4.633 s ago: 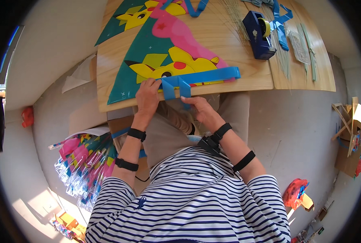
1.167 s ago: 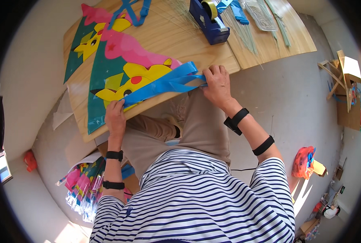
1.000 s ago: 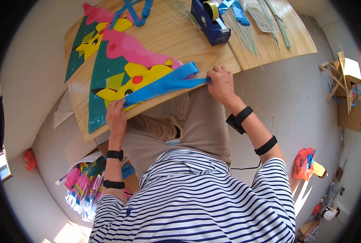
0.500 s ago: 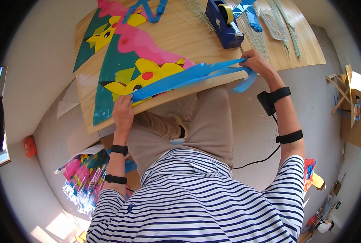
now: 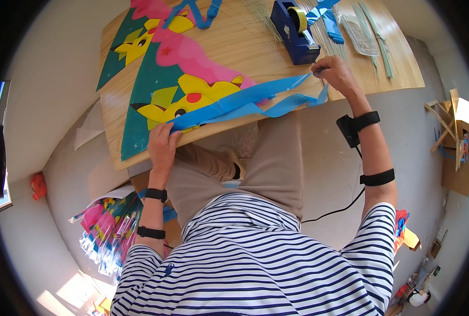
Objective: The recorder is assembling a colorful paper kite by applying adhesive tape to join different sections of the frame.
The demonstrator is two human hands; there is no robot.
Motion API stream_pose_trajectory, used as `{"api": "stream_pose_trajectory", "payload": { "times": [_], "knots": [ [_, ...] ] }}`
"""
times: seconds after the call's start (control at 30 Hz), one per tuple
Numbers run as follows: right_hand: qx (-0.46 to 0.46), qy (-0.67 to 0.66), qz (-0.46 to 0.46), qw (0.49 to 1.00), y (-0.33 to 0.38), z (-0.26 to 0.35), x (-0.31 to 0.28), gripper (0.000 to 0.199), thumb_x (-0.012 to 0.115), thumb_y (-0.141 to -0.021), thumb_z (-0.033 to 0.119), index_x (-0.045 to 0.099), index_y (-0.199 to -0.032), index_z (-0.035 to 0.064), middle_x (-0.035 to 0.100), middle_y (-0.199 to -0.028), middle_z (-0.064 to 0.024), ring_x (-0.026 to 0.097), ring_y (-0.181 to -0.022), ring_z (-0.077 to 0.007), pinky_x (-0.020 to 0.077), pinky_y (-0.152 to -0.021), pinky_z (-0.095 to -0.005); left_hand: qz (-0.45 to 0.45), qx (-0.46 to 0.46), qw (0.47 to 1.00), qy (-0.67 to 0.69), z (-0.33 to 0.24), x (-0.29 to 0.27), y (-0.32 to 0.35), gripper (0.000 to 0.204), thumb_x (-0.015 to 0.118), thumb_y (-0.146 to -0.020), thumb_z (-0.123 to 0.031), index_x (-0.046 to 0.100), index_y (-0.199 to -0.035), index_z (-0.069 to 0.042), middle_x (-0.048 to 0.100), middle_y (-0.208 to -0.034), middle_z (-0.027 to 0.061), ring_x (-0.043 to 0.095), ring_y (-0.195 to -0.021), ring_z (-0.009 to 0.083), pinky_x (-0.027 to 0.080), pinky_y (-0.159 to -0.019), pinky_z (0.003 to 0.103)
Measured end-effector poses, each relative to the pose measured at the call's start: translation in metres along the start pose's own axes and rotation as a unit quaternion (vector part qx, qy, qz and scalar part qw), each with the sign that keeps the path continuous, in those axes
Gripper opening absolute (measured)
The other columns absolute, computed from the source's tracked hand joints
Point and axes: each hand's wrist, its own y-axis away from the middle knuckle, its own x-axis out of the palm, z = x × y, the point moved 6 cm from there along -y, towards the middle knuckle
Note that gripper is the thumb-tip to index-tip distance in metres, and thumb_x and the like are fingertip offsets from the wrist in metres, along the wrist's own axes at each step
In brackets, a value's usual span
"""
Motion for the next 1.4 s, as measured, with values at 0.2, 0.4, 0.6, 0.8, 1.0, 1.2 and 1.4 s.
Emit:
{"api": "stream_pose_trajectory", "payload": {
  "times": [0.2, 0.4, 0.6, 0.8, 1.0, 1.2, 1.4],
  "knots": [
    [0.095, -0.159, 0.145, 0.972, 0.023, 0.023, -0.024, 0.021, 0.075, -0.090, 0.014, 0.078, -0.099, -0.0051, 0.073, -0.077, -0.0091, 0.059, -0.063, -0.0088, 0.0448, -0.060, -0.0246, -0.001, 0.001, 1.000, 0.003, -0.002, 0.000, 0.001, 0.035, 0.082, -0.084, -0.018, 0.073, -0.113, -0.002, 0.068, -0.113, 0.0121, 0.063, -0.107, 0.0335, 0.054, -0.091, 0.042],
    [0.147, -0.235, 0.228, 0.933, 0.063, 0.019, -0.031, 0.027, 0.071, -0.096, 0.023, 0.078, -0.099, -0.0035, 0.071, -0.067, -0.0090, 0.048, -0.049, -0.0047, 0.0331, -0.048, -0.0223, 0.002, 0.000, 1.000, -0.004, -0.002, 0.001, 0.000, 0.035, 0.082, -0.083, -0.018, 0.072, -0.113, -0.002, 0.068, -0.112, 0.0119, 0.063, -0.107, 0.0339, 0.053, -0.092, 0.042],
    [0.239, -0.185, 0.328, 0.895, 0.088, -0.022, -0.006, 0.036, 0.070, -0.097, 0.030, 0.077, -0.092, -0.0051, 0.071, -0.066, -0.0130, 0.049, -0.047, -0.0072, 0.0321, -0.045, -0.0231, 0.009, -0.007, 1.000, 0.003, -0.003, -0.001, -0.001, 0.034, 0.082, -0.084, -0.018, 0.072, -0.113, -0.003, 0.068, -0.112, 0.0114, 0.063, -0.107, 0.0334, 0.053, -0.091, 0.042],
    [0.265, -0.173, 0.391, 0.864, 0.093, -0.039, -0.001, 0.044, 0.073, -0.096, 0.039, 0.077, -0.089, -0.0039, 0.074, -0.070, -0.0154, 0.055, -0.049, -0.0098, 0.0379, -0.048, -0.0251, 0.006, -0.006, 1.000, 0.004, -0.004, -0.002, -0.002, 0.033, 0.082, -0.085, -0.019, 0.072, -0.112, -0.003, 0.068, -0.111, 0.0114, 0.064, -0.106, 0.0334, 0.054, -0.091, 0.042],
    [0.206, 0.115, 0.311, 0.921, 0.082, -0.093, 0.007, 0.028, 0.077, -0.087, 0.027, 0.078, -0.094, -0.0001, 0.075, -0.083, -0.0148, 0.068, -0.072, -0.0255, 0.0536, -0.070, -0.0383, 0.013, -0.002, 1.000, 0.004, -0.004, -0.001, -0.003, 0.033, 0.082, -0.085, -0.019, 0.072, -0.112, -0.003, 0.068, -0.112, 0.0114, 0.063, -0.108, 0.0334, 0.053, -0.091, 0.042],
    [0.042, 0.299, -0.091, 0.949, 0.067, -0.035, 0.000, 0.027, 0.078, -0.079, 0.014, 0.073, -0.103, 0.0033, 0.069, -0.109, -0.0155, 0.063, -0.109, -0.0382, 0.0522, -0.090, -0.0437, 0.017, -0.009, 1.000, -0.002, -0.003, -0.001, -0.001, 0.032, 0.082, -0.085, -0.017, 0.073, -0.113, -0.004, 0.070, -0.114, 0.0130, 0.064, -0.108, 0.0336, 0.053, -0.093, 0.042],
    [-0.119, 0.099, -0.044, 0.987, 0.084, 0.060, 0.095, 0.036, 0.085, -0.073, 0.012, 0.075, -0.107, 0.0073, 0.065, -0.099, -0.0124, 0.059, -0.103, -0.0358, 0.0505, -0.091, -0.0455, 0.016, -0.003, 1.000, 0.003, -0.003, 0.001, -0.002, 0.034, 0.082, -0.085, -0.019, 0.071, -0.113, -0.003, 0.067, -0.113, 0.0112, 0.063, -0.108, 0.0336, 0.053, -0.093, 0.042]
  ]
}}
